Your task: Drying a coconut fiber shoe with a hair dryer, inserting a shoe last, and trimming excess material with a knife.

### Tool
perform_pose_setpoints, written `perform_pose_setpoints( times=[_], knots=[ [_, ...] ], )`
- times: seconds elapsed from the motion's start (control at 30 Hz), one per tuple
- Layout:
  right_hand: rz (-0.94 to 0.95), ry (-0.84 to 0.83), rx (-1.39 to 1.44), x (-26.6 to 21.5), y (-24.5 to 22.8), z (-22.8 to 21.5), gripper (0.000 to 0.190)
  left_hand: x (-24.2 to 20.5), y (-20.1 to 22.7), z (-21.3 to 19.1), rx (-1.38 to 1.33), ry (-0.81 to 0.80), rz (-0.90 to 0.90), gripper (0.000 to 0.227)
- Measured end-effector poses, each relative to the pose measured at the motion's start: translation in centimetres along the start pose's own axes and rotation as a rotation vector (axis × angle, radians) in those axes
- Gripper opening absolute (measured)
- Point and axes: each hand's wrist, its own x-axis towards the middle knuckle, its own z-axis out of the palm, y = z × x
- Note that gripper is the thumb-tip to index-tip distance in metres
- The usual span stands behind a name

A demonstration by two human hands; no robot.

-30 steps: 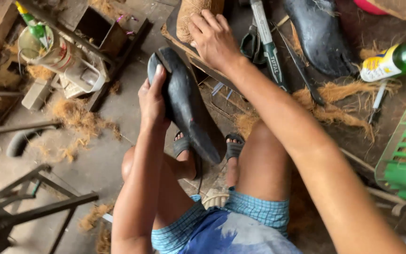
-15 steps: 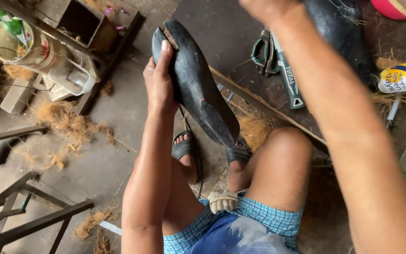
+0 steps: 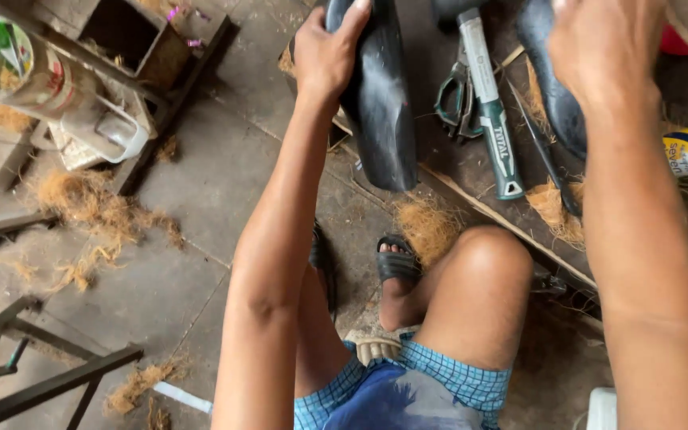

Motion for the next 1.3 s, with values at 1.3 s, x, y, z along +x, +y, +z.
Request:
perform_pose_setpoints(
  times=[1.3],
  knots=[
    [-0.77,0.237,0.699,-1.3,-3.7,-16.1,0.039,-12.1,-6.5,-4.1,-0.621,-0.285,-0.381,0.055]
  ],
)
